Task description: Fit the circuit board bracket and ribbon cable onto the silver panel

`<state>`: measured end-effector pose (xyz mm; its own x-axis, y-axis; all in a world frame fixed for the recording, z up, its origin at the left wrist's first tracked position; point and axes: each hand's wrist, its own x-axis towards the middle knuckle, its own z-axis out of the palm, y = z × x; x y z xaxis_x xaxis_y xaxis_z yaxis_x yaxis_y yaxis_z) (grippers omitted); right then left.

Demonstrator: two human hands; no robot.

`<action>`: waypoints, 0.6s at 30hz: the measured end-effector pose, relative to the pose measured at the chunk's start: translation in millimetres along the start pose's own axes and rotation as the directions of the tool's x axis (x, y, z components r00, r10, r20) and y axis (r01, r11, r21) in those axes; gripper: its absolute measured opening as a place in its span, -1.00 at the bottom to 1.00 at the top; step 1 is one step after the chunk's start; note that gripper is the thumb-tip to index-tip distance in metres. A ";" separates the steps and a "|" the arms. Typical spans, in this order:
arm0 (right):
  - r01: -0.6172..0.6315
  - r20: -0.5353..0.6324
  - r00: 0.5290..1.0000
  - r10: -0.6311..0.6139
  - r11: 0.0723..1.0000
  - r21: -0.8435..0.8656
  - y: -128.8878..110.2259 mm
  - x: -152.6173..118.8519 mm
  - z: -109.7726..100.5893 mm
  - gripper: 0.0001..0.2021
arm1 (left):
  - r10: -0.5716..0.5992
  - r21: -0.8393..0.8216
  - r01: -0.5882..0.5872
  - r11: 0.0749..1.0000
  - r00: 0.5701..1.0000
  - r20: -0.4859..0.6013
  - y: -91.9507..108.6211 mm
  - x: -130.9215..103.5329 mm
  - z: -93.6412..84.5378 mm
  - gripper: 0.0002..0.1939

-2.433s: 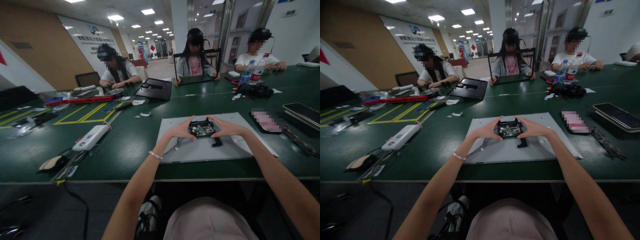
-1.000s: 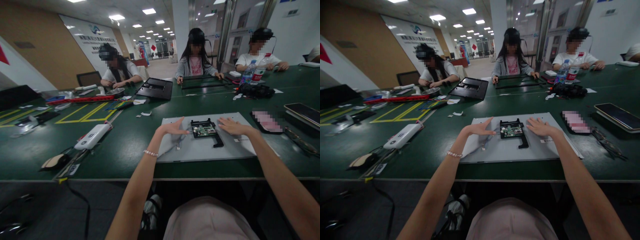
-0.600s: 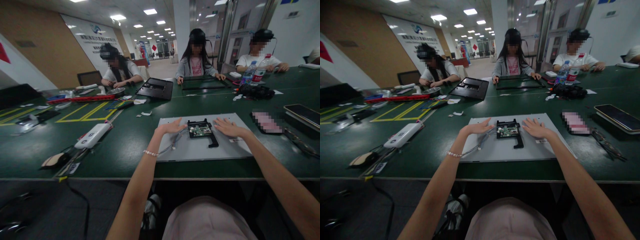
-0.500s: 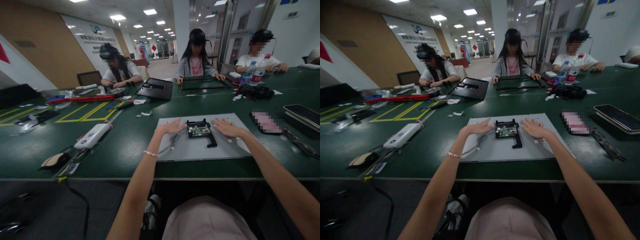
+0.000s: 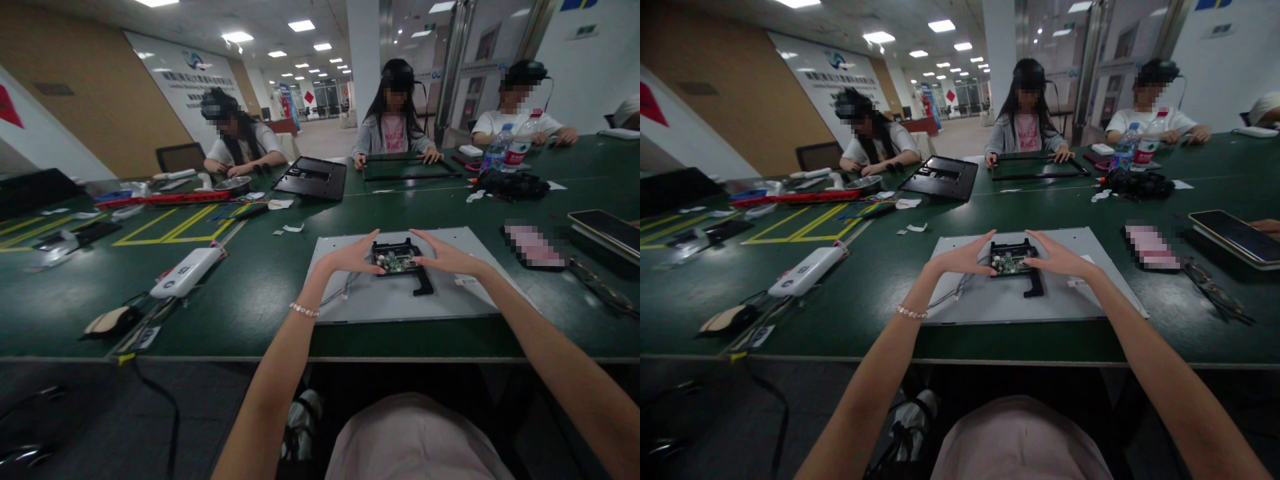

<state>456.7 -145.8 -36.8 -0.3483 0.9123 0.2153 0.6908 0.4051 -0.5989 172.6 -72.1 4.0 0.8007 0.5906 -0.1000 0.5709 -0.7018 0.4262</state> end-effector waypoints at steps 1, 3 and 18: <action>0.013 0.012 1.000 -0.014 1.000 0.011 -3.3 0.1 0.7 -0.13 | 0.018 -0.022 -0.018 1.000 1.000 0.001 0.5 0.5 0.5 0.26; 0.030 0.031 0.999 -0.031 0.999 0.022 -6.9 -0.4 2.7 -0.06 | 0.037 -0.055 -0.037 0.998 0.999 -0.003 0.4 1.6 2.0 0.29; 0.052 0.025 0.998 -0.053 0.997 0.059 -5.5 -1.0 8.0 -0.05 | 0.095 -0.122 -0.097 0.988 0.995 -0.023 0.2 2.7 3.2 0.30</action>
<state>448.2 -149.5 -39.8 -0.4001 0.8876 0.2280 0.6335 0.4477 -0.6311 175.4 -71.9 1.0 0.8467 0.5306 -0.0387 0.4645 -0.7018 0.5401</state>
